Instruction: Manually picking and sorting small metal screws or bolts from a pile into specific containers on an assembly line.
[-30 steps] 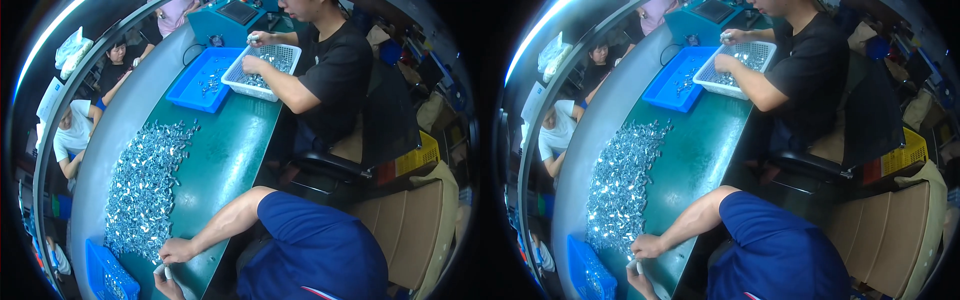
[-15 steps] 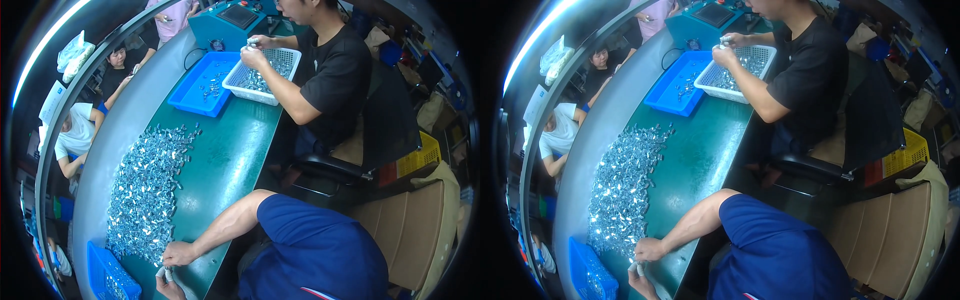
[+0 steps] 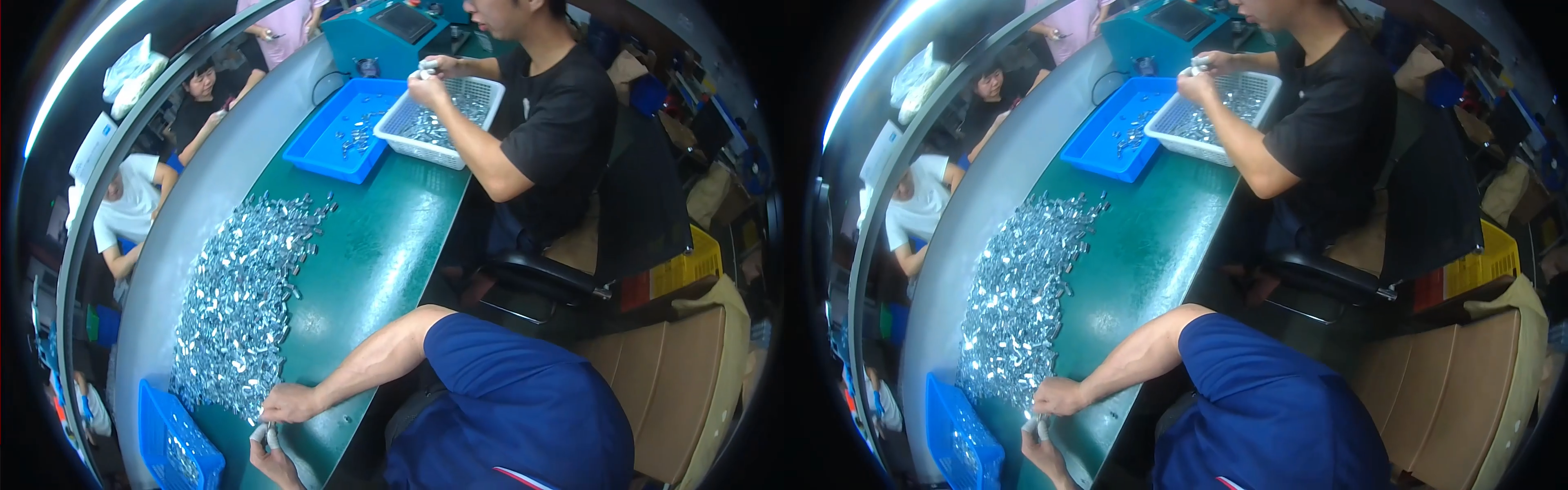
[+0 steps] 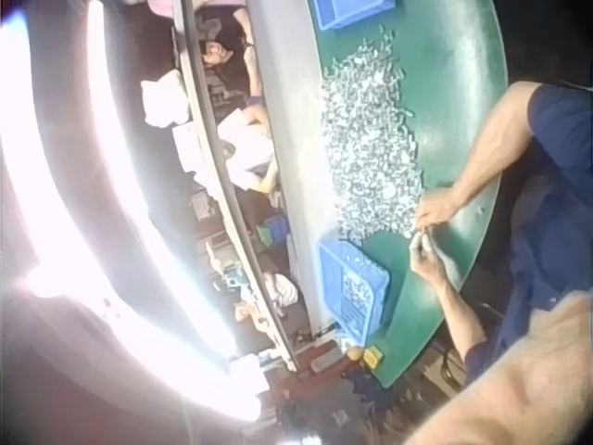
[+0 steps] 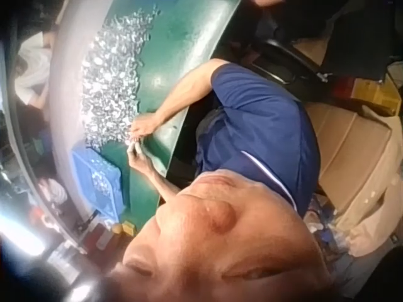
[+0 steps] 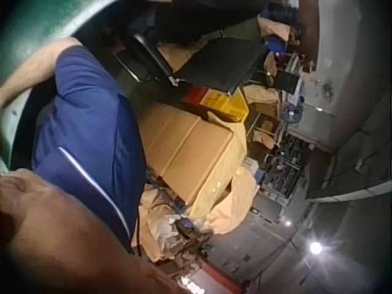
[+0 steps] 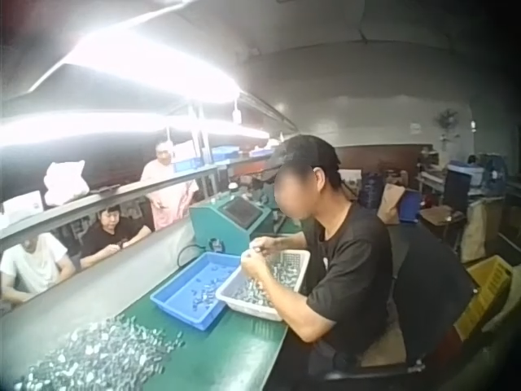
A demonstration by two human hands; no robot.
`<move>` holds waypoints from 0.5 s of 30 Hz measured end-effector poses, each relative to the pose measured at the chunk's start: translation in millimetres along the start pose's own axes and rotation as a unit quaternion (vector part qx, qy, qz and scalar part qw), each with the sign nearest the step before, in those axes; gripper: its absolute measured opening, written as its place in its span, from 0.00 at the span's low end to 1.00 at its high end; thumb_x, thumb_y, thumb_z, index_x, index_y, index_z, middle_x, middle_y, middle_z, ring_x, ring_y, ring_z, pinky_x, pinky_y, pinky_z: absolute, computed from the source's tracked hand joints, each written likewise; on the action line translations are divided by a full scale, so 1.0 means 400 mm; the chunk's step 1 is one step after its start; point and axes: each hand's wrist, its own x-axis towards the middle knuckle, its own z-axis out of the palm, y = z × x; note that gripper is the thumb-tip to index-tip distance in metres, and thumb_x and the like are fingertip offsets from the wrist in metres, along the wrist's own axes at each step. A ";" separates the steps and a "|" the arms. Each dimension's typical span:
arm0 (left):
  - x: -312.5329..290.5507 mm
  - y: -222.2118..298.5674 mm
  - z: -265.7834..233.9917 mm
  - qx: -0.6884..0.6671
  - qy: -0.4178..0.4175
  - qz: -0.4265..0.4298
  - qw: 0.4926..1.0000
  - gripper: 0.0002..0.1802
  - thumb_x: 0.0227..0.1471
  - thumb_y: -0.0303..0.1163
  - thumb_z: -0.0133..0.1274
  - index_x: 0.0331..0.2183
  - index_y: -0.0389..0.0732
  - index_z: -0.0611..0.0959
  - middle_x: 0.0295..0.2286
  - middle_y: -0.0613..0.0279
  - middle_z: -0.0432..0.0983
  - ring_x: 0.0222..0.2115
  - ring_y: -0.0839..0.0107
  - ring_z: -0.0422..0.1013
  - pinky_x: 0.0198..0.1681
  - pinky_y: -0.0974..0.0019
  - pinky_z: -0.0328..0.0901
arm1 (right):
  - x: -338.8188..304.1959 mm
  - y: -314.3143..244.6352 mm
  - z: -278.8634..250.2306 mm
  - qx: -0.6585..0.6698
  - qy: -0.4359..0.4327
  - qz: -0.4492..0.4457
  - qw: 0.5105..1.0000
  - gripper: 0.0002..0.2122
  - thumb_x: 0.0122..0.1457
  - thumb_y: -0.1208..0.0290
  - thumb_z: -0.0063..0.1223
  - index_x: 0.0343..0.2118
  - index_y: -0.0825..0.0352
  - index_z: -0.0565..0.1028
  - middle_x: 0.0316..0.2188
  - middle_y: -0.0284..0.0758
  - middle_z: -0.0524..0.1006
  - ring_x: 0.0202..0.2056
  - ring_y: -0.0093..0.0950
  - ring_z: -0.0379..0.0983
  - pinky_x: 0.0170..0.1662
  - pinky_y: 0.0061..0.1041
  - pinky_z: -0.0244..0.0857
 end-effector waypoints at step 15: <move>0.188 0.032 -0.436 0.379 0.255 0.116 0.882 0.13 0.58 0.26 0.60 0.45 0.34 0.84 0.40 0.52 0.83 0.42 0.62 0.79 0.48 0.61 0.70 | 0.007 -0.033 -0.029 0.079 0.038 0.086 0.992 0.18 0.68 0.59 0.52 0.25 0.69 0.76 0.17 0.33 0.77 0.20 0.22 0.71 0.27 0.28 0.64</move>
